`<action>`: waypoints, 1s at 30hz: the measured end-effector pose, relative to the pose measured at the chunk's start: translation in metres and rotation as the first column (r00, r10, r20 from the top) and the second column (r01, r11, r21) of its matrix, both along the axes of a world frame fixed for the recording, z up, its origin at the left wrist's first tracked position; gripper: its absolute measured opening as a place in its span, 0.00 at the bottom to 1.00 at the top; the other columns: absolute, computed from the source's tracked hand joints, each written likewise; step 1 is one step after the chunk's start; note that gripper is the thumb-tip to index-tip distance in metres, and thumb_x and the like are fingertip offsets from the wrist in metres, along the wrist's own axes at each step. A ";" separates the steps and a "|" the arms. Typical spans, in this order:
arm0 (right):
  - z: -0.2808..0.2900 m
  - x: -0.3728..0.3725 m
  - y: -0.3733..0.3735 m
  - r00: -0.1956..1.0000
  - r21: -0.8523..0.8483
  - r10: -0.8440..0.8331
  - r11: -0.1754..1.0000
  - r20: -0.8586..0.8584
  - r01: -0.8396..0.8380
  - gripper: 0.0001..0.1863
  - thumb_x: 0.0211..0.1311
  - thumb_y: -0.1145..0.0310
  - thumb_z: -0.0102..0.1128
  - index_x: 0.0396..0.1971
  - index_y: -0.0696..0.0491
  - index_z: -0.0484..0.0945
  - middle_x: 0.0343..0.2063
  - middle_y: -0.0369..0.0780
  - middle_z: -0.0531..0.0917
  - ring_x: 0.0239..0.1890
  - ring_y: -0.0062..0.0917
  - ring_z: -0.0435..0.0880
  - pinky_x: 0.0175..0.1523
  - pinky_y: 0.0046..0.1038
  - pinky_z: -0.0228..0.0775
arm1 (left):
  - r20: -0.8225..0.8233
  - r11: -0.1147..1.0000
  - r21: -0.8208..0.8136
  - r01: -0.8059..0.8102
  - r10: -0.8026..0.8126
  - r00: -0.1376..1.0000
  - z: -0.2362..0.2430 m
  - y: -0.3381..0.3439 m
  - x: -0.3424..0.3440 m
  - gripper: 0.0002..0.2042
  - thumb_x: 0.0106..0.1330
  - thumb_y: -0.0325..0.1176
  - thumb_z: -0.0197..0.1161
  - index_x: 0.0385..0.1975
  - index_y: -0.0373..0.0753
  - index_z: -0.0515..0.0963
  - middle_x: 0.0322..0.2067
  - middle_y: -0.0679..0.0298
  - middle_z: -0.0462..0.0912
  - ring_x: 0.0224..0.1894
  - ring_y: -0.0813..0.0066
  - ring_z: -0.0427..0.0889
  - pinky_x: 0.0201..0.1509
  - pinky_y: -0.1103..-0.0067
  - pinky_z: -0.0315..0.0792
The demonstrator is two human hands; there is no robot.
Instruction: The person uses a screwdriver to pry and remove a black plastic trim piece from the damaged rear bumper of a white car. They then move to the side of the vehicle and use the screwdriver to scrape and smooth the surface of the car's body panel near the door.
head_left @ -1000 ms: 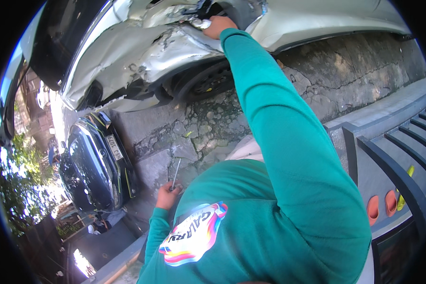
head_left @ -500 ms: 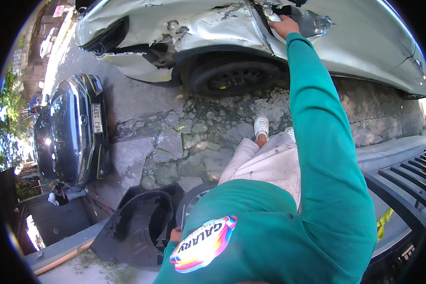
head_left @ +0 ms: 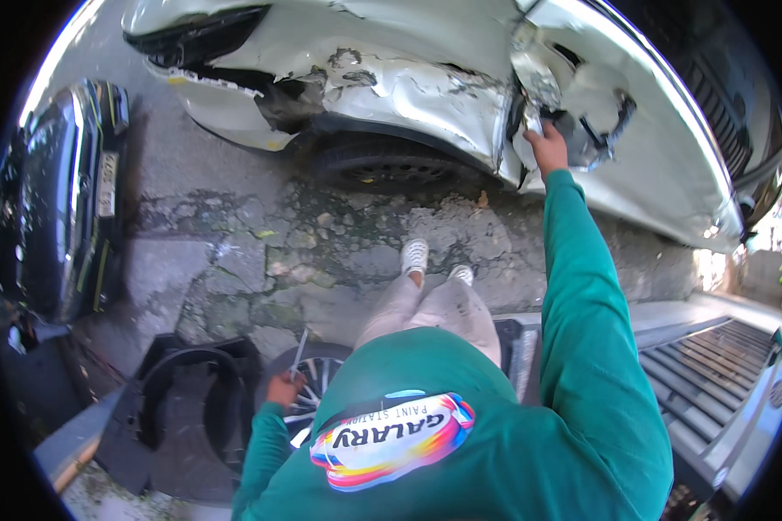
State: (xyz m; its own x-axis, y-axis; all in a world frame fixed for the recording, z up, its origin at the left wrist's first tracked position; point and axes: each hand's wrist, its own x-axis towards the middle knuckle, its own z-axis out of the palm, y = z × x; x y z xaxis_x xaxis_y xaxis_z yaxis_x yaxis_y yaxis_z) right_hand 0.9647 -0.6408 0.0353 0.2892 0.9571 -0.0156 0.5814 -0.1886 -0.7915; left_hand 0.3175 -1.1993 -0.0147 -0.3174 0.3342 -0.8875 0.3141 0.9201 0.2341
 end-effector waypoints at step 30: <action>0.032 -0.046 -0.044 0.823 -0.081 0.087 0.996 0.561 -0.050 0.39 0.53 0.65 0.69 0.66 0.60 0.66 0.64 0.59 0.70 0.67 0.52 0.69 0.71 0.44 0.64 | -0.044 0.961 0.074 0.267 -0.265 0.963 -0.131 0.146 0.041 0.16 0.58 0.41 0.71 0.42 0.40 0.88 0.36 0.53 0.90 0.41 0.58 0.89 0.50 0.69 0.79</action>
